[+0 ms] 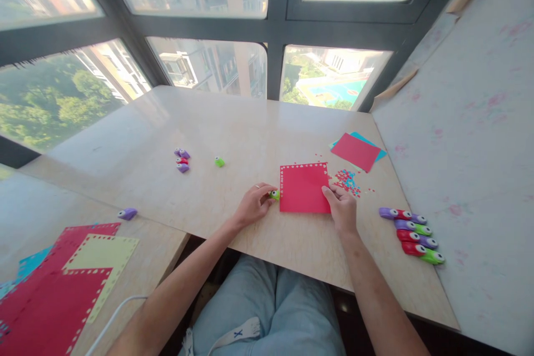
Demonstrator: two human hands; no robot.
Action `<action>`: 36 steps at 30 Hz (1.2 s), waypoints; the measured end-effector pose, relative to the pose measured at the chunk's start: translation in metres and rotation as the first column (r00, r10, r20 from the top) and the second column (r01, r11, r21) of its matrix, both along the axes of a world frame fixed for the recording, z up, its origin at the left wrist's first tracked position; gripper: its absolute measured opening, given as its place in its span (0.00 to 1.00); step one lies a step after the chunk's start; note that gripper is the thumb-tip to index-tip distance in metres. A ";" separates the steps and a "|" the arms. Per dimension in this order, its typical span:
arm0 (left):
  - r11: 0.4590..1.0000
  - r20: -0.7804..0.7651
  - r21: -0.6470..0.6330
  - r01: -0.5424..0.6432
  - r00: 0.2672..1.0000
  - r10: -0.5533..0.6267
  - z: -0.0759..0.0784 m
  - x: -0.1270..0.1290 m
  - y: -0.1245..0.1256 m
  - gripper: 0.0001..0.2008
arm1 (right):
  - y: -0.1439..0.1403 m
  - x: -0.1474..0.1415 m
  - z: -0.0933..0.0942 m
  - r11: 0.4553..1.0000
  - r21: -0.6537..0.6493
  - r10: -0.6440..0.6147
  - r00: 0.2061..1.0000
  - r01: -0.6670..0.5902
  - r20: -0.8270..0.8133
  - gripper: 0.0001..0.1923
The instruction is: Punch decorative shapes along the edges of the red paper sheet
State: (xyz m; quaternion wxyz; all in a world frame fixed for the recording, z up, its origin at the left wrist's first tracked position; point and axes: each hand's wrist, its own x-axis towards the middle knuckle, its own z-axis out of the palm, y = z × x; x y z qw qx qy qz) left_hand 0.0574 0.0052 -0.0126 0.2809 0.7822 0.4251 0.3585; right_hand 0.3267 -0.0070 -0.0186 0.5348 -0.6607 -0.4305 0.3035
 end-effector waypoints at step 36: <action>1.000 -0.005 0.006 -0.023 1.000 0.023 0.005 0.001 -0.002 0.13 | -0.001 0.001 0.013 0.956 -0.082 0.246 0.924 -0.281 -0.293 0.28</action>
